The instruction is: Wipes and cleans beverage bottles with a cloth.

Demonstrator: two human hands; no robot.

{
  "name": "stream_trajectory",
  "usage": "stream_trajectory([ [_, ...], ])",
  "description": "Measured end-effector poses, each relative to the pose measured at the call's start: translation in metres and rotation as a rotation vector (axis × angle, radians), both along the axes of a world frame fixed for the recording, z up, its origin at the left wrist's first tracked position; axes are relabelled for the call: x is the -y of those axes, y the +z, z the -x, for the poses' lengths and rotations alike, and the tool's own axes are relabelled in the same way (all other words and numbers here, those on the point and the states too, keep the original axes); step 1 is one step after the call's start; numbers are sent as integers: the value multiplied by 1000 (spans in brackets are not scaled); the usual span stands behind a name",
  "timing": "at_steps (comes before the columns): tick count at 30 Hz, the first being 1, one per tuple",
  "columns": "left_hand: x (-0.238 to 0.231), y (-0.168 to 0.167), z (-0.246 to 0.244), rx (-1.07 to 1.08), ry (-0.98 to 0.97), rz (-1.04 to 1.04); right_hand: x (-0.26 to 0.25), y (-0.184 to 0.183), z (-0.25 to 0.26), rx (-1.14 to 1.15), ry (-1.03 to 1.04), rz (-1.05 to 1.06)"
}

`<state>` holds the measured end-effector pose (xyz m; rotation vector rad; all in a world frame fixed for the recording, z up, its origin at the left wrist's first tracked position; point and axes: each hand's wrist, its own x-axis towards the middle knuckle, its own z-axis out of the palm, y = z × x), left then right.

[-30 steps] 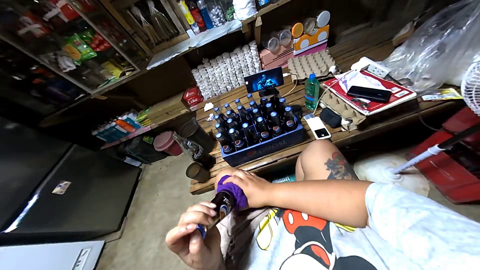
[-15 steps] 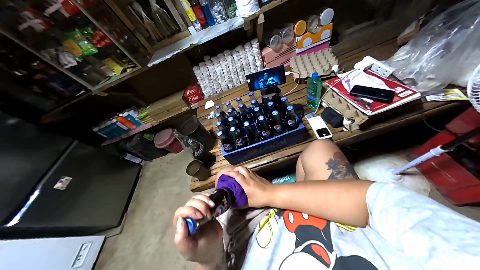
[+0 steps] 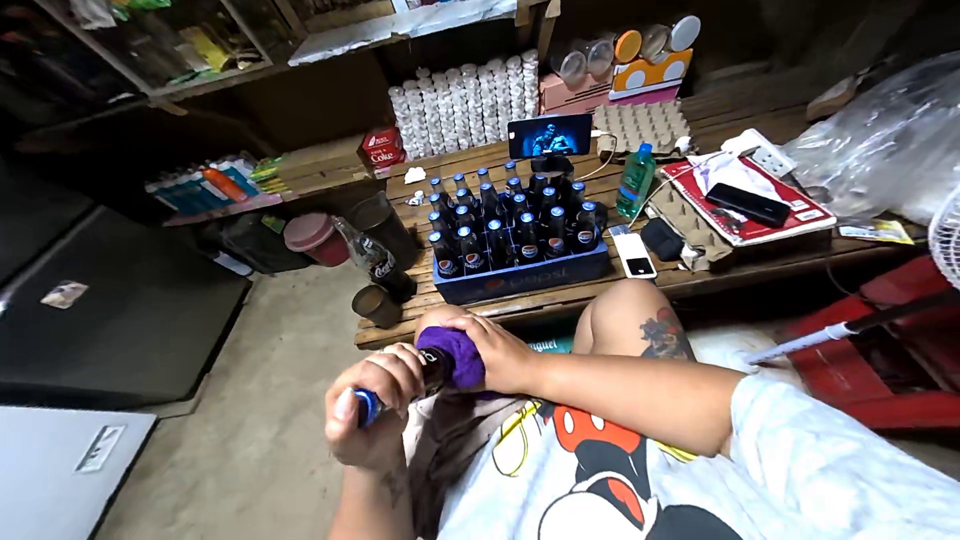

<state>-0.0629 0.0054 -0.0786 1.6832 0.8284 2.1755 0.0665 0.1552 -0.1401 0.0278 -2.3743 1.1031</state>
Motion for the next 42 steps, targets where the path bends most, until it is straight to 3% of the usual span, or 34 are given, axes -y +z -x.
stream_trajectory([
  [18, -6, -2, -2, 118, 101, 36, -2, 9, -8, 212, 95, 197],
  [26, -6, -3, -10, 44, 376, 81, 8, 25, -2, 50, 80, 222],
  [34, -8, -2, -17, 97, 508, 10, 42, 91, 5, -224, 190, -100],
  [42, -5, -8, -15, 52, 532, -6, 40, 67, 5, -335, 201, -244],
])
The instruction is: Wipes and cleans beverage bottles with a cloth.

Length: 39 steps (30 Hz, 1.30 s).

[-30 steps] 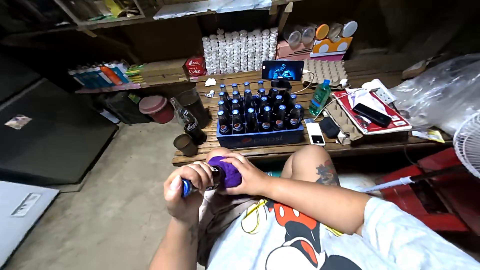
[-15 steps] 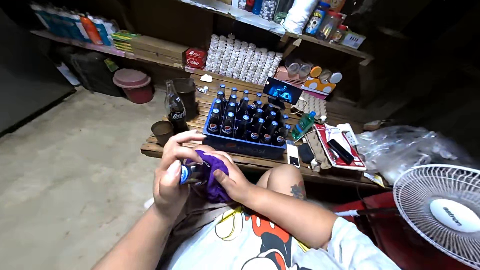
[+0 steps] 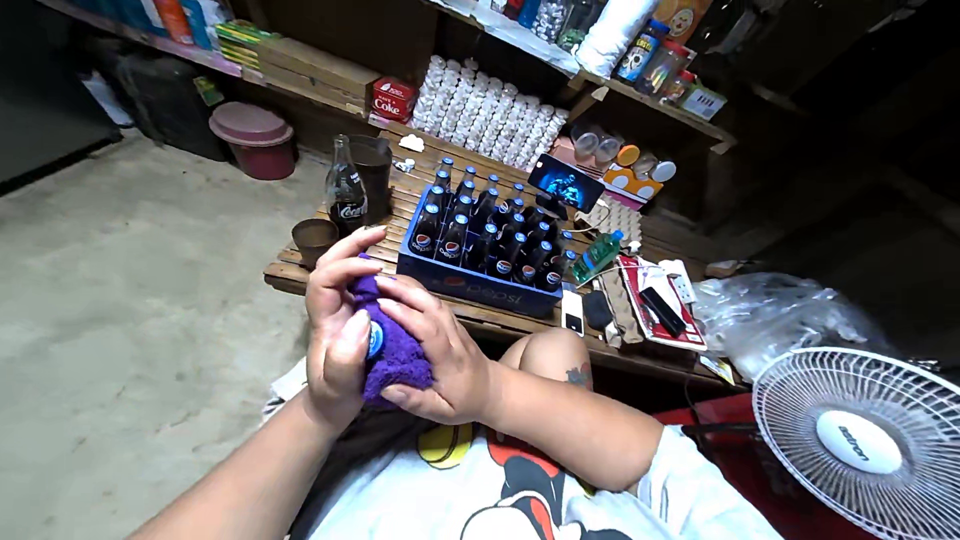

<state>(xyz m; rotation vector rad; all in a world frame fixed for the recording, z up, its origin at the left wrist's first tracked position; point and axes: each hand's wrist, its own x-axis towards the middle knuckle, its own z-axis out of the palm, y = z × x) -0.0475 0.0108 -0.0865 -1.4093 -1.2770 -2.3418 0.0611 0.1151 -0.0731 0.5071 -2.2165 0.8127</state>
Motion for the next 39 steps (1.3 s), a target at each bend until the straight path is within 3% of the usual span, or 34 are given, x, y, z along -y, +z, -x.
stream_trajectory([
  [6, 5, 0, 9, 101, -41, -2, -9, -25, 6, 67, -40, -19],
  [15, 12, 1, 25, 83, -22, 42, -19, -63, 10, 166, -69, 124],
  [20, 19, 21, 25, 339, -45, 33, -19, -64, 7, 331, -162, 244],
  [25, 17, 30, 6, 546, -106, -86, -21, -68, 6, 354, -150, 272],
  [29, 19, 24, 1, 298, -257, -151, -20, -70, 2, 273, -121, 256],
  [39, 11, 18, 15, -220, -751, -31, -18, -65, -5, 71, -27, 217],
])
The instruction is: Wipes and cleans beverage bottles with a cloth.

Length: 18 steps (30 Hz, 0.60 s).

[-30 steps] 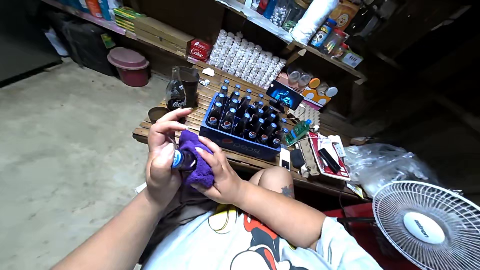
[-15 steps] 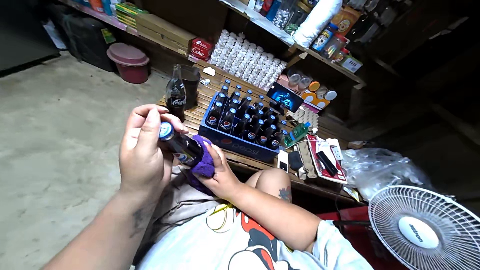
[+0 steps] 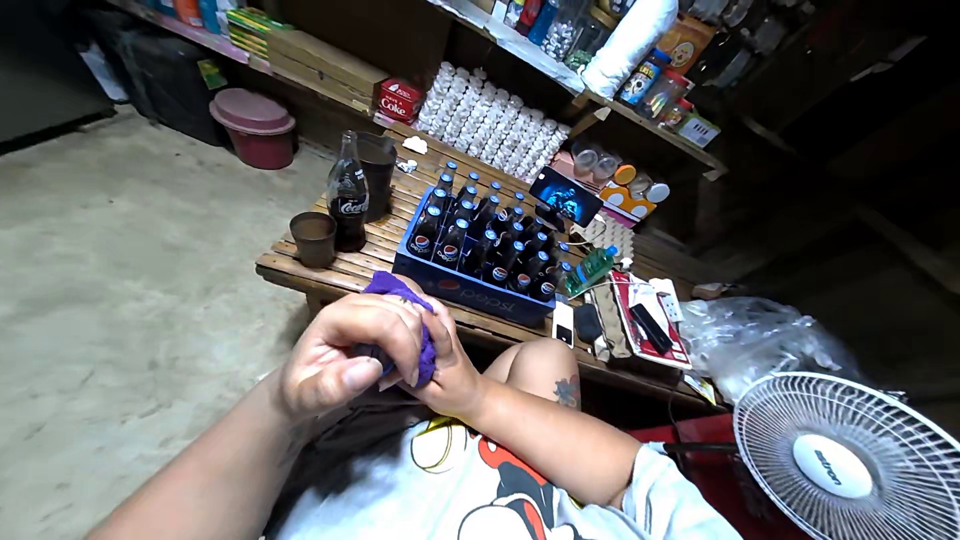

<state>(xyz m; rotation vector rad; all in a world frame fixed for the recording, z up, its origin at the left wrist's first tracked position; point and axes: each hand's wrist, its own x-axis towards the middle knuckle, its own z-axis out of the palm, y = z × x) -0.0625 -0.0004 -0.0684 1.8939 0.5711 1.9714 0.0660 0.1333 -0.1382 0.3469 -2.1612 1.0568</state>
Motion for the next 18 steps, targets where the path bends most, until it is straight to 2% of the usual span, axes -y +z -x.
stream_trajectory([
  [6, -1, 1, -2, -158, -54, -32, 5, 5, -2, -167, -5, -60],
  [18, 3, -3, -4, -196, -9, -36, 6, 12, 0, -114, -9, -109],
])
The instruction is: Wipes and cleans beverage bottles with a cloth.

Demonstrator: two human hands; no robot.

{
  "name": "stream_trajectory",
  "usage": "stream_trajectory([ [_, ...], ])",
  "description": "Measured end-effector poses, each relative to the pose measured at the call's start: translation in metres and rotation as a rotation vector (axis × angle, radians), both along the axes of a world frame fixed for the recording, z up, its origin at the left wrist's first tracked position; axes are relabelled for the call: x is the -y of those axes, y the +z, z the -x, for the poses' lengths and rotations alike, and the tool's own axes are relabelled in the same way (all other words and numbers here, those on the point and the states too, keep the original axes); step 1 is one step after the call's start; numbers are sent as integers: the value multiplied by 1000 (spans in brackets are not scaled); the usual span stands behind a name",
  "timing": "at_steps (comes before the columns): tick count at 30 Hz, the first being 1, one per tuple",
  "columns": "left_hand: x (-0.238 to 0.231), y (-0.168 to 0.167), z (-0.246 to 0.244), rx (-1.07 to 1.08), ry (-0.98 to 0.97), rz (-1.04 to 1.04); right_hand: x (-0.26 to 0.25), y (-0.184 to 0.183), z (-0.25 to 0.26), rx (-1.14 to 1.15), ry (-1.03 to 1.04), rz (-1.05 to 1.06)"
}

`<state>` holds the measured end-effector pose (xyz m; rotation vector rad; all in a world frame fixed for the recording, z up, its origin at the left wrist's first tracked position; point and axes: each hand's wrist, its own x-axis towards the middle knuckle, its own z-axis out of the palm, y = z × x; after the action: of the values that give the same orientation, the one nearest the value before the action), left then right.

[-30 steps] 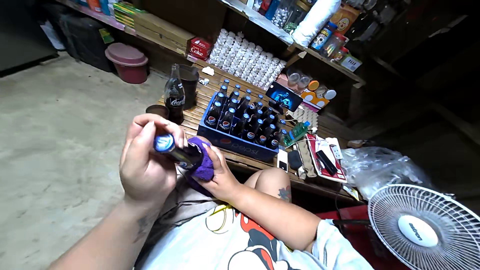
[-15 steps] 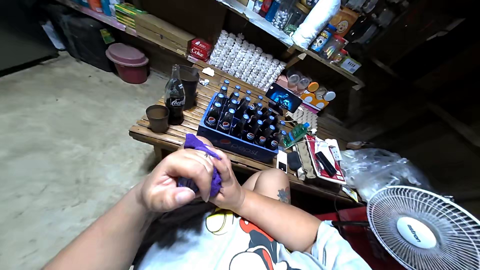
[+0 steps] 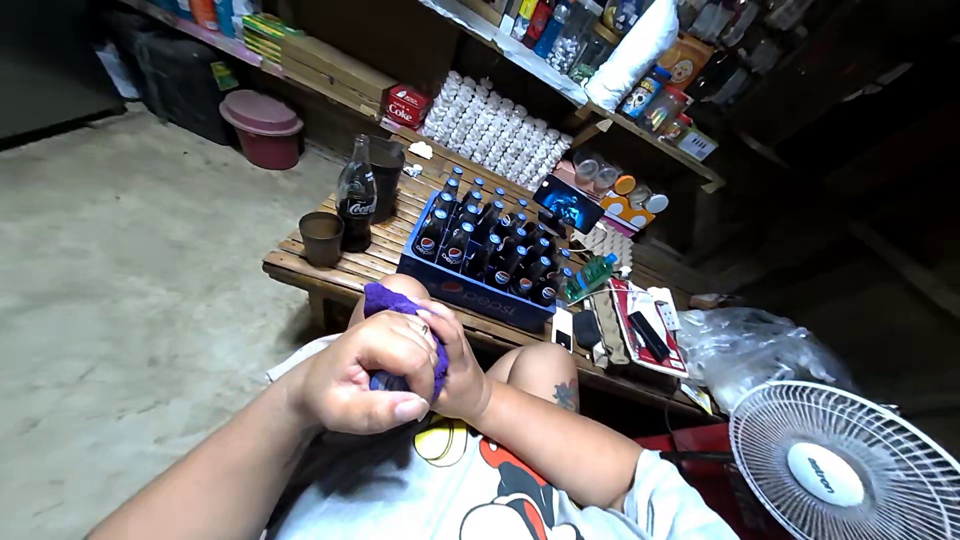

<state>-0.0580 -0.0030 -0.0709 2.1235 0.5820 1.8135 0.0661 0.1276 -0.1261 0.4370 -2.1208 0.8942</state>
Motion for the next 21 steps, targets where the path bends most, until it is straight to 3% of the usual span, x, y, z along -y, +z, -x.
stream_trajectory([
  [21, -1, -1, -2, -22, 26, -13, -3, 0, -1, 52, -21, 23],
])
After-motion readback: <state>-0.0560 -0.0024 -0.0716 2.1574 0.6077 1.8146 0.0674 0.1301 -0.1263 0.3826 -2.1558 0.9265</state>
